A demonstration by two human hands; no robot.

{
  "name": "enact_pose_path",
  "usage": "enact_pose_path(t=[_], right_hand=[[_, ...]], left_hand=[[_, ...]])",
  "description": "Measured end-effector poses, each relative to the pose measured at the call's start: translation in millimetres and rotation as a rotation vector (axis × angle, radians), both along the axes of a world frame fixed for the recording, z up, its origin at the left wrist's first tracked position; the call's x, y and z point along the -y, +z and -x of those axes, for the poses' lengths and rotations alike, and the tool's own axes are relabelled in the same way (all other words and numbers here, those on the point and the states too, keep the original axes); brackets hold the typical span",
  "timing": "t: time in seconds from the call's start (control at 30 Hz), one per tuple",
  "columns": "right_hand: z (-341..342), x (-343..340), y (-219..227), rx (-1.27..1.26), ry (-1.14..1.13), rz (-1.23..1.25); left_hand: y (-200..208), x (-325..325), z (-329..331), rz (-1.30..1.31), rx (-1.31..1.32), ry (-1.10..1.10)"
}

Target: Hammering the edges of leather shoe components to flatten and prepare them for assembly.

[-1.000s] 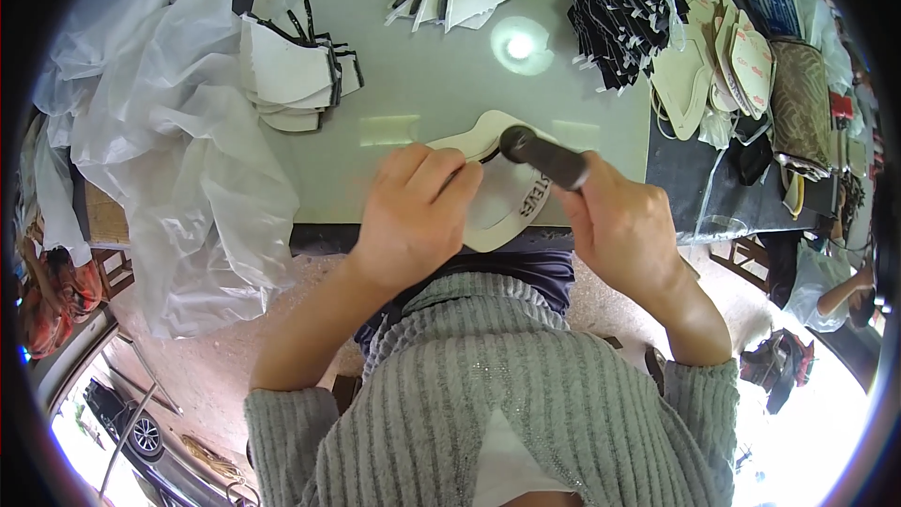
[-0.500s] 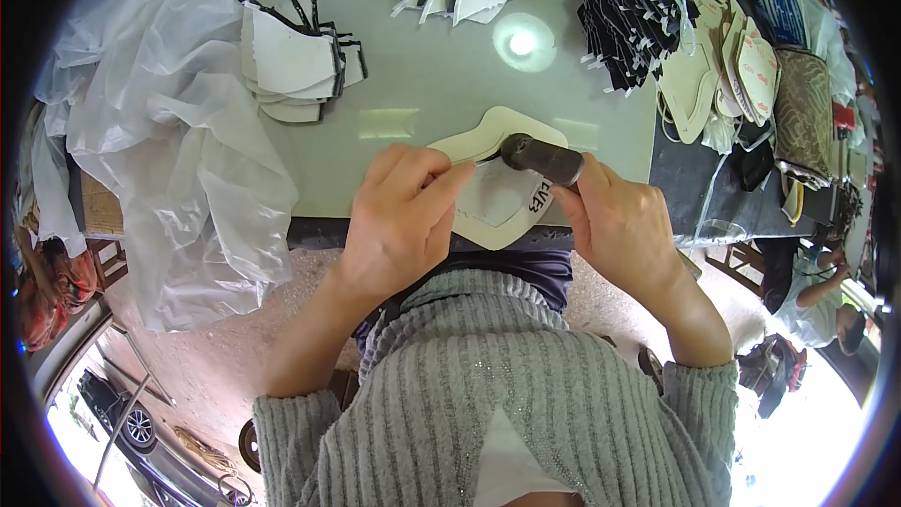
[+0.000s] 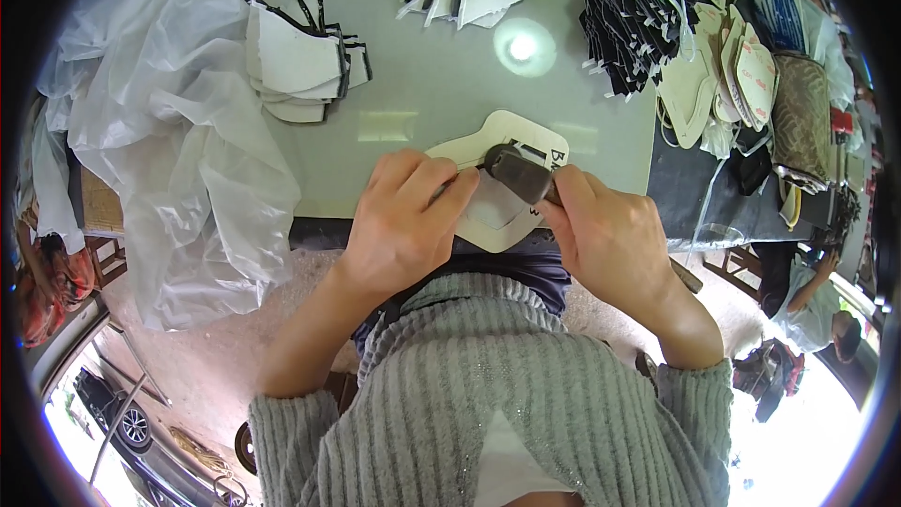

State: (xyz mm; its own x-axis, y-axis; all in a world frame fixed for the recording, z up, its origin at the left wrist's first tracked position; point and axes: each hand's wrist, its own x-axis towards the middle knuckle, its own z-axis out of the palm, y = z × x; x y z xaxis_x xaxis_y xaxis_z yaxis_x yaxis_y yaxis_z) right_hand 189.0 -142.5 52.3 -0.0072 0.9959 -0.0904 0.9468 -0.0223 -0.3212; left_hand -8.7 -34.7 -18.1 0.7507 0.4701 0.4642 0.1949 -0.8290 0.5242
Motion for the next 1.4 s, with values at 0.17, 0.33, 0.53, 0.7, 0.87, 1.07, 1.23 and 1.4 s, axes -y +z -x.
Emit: enact_pose_path(t=[0.17, 0.33, 0.53, 0.7, 0.87, 1.07, 1.23, 1.4], right_hand=[[-0.8, 3.1, -6.1, 0.030, -0.002, -0.008], [-1.9, 1.2, -9.1, 0.047, 0.002, 0.027], [-3.5, 0.2, -8.0, 0.014, -0.003, 0.013], [-0.4, -0.2, -4.1, -0.038, 0.022, -0.075], [-0.4, -4.6, -5.4, -0.018, 0.071, -0.076], [-0.7, -6.5, -6.8, 0.070, 0.085, 0.018], [-4.7, -5.3, -9.0, -0.024, 0.077, -0.019], [-1.4, -7.8, -1.5, -0.150, 0.059, -0.100]], left_hand=[[3.2, 0.2, -1.1, 0.029, -0.021, 0.015], [-1.3, 3.3, 5.6, -0.043, 0.012, 0.090], [2.5, 9.2, 2.5, -0.083, -0.019, 0.121], [-0.3, 8.7, 1.8, -0.063, -0.008, 0.118], [0.0, 9.1, 3.0, -0.070, -0.010, 0.129], [-7.2, 6.6, 11.1, 0.042, 0.074, 0.160], [-5.5, 13.1, 12.7, -0.032, 0.045, 0.164], [-3.4, 12.7, 12.4, -0.015, 0.032, 0.156]])
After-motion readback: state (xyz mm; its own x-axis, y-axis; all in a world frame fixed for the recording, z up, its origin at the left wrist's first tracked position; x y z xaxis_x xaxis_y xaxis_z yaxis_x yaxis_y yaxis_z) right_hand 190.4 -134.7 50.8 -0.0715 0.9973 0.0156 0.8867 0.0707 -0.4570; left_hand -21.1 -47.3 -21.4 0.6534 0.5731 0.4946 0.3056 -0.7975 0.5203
